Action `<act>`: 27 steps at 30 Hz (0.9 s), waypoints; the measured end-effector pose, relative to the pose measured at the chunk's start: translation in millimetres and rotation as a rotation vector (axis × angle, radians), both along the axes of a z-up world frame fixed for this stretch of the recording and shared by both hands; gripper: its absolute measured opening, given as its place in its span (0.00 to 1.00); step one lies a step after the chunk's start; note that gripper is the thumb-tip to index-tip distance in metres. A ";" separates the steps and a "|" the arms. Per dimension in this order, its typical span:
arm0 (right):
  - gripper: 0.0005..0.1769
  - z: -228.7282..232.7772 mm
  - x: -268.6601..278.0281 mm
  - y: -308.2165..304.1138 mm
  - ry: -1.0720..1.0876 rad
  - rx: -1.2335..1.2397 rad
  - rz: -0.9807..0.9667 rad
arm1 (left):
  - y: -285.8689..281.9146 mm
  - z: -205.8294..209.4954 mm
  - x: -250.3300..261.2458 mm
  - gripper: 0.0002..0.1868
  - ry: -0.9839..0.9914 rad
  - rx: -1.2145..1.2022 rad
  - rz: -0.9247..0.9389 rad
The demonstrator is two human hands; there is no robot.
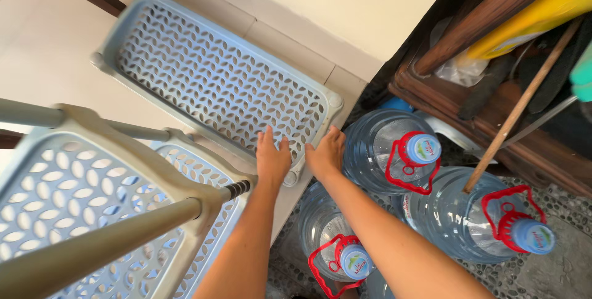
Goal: The person disassembles a light blue plastic step stool by removing the top shelf and then detaching each vertical support pole one by one. The parts are placed on the floor next to the remaining base.
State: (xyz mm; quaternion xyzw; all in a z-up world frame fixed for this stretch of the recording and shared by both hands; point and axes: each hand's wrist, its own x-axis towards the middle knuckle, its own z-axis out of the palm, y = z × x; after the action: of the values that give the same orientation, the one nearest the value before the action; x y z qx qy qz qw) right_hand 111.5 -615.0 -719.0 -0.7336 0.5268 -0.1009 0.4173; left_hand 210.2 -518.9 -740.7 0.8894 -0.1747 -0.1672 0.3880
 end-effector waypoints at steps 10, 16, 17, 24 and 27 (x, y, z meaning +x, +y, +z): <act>0.13 234.6 -16.0 28.7 -0.879 0.299 0.118 | 16.5 325.1 -128.7 0.23 -0.236 -0.624 -0.125; 0.11 428.2 -33.8 71.1 -0.921 0.362 0.285 | 69.5 480.6 -167.6 0.19 -0.500 -0.687 -0.112; 0.11 453.0 -36.6 82.5 -0.991 0.355 0.350 | 80.4 497.1 -171.7 0.18 -0.505 -0.709 -0.070; 0.15 539.6 -45.6 160.9 -0.914 0.322 0.522 | 153.9 554.0 -149.9 0.13 -0.657 -0.671 0.249; 0.17 544.4 -46.7 183.6 -0.979 0.200 0.507 | 174.9 563.7 -126.1 0.18 -0.594 -0.639 0.234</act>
State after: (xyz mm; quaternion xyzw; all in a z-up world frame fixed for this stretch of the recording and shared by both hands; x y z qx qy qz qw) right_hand 64.8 -431.4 -174.6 -0.6618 0.0857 -0.2755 0.6920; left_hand 84.1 -344.0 -177.0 0.7480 -0.2196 0.2025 0.5926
